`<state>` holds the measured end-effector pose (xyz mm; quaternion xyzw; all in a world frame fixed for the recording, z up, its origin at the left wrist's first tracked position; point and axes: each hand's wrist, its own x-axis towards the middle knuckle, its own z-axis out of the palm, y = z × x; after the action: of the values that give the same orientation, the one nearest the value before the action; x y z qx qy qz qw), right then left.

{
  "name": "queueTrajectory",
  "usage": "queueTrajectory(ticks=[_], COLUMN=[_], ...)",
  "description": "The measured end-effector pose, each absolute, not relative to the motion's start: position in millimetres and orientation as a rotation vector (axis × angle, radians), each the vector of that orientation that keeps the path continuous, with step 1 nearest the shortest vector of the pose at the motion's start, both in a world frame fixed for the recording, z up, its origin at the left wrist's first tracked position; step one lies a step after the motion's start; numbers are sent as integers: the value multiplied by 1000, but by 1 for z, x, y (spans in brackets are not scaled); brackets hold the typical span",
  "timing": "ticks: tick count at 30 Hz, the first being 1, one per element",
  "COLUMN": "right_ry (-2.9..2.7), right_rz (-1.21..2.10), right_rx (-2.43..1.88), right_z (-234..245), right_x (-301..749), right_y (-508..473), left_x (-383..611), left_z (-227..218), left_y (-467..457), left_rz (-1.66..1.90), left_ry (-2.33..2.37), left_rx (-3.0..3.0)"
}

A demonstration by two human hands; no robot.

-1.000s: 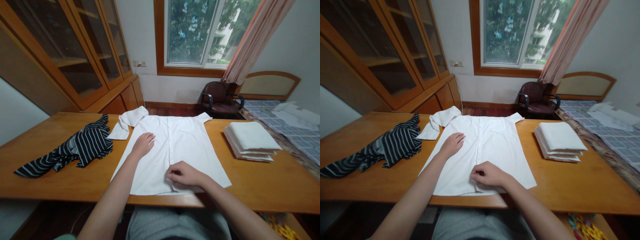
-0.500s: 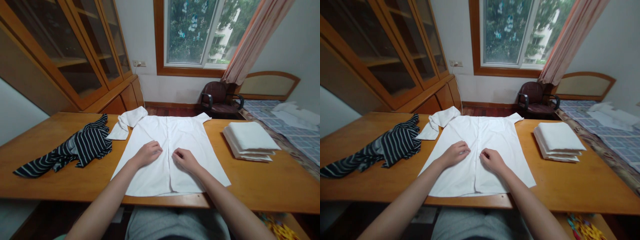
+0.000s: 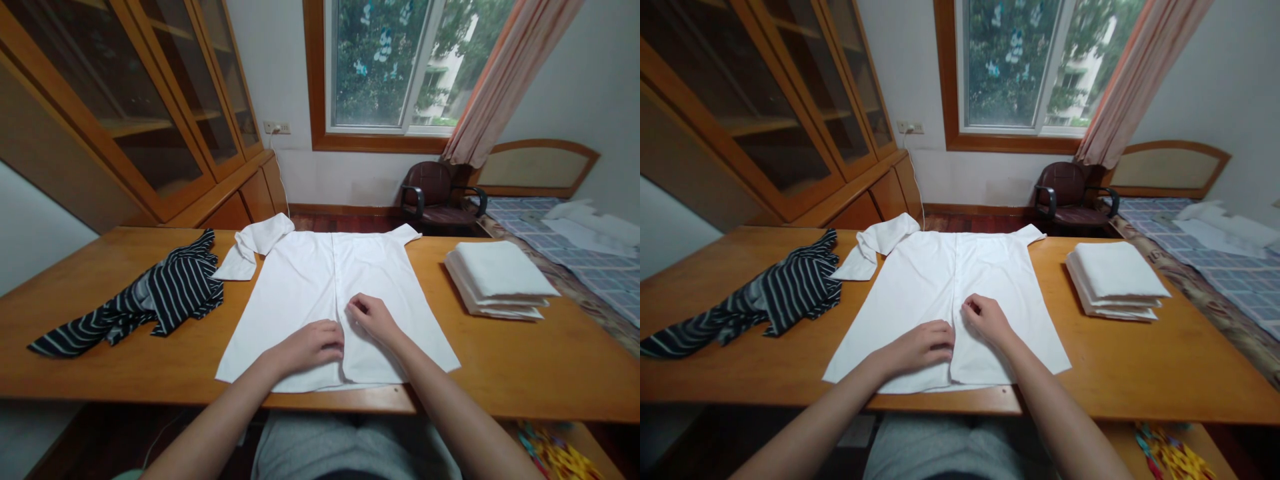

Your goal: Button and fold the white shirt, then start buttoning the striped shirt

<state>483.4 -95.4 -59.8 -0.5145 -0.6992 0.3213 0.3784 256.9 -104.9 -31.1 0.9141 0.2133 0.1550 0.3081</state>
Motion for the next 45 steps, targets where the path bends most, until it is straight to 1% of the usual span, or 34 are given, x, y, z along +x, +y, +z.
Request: queueTrajectory(ticks=[3,9,13,16,19,24,28,32,37,41,45], right_ry=[-1820,-1955,-2077,-2189,-2333,-2464,-2449,-2329,-2165,-2043,-1966], right_rz=[794,730,569,407,302,369,415,476,619,666,695], right_rx=[-1330,-1353,-1381,-1392,-1287,-1026,-1024,-1083,-1134,-1170,-1184], right_z=[-59,-57,-54,-51,-48,-45,-46,-48,-47,-46,-48], right_x=[483,480,476,472,471,471,473,475,480,483,486], right_y=[-96,-98,-102,-106,-110,-114,-114,-113,-111,-110,-108], left_x=[254,248,255,259,257,254,253,251,253,258,262], left_z=[-28,-27,-34,-43,-49,-51,-51,-44,-36,-31,-27], left_y=[-98,-68,-55,-51,-52,-53,-53,-60,-71,-75,-76], left_rz=[452,491,533,644,739,812,832,698,511,362,307], left_ry=[591,829,904,1000,1017,994,1019,910,787,734,802], left_rx=[2376,2421,2416,2304,2258,2225,2210,2310,2622,2842,2818])
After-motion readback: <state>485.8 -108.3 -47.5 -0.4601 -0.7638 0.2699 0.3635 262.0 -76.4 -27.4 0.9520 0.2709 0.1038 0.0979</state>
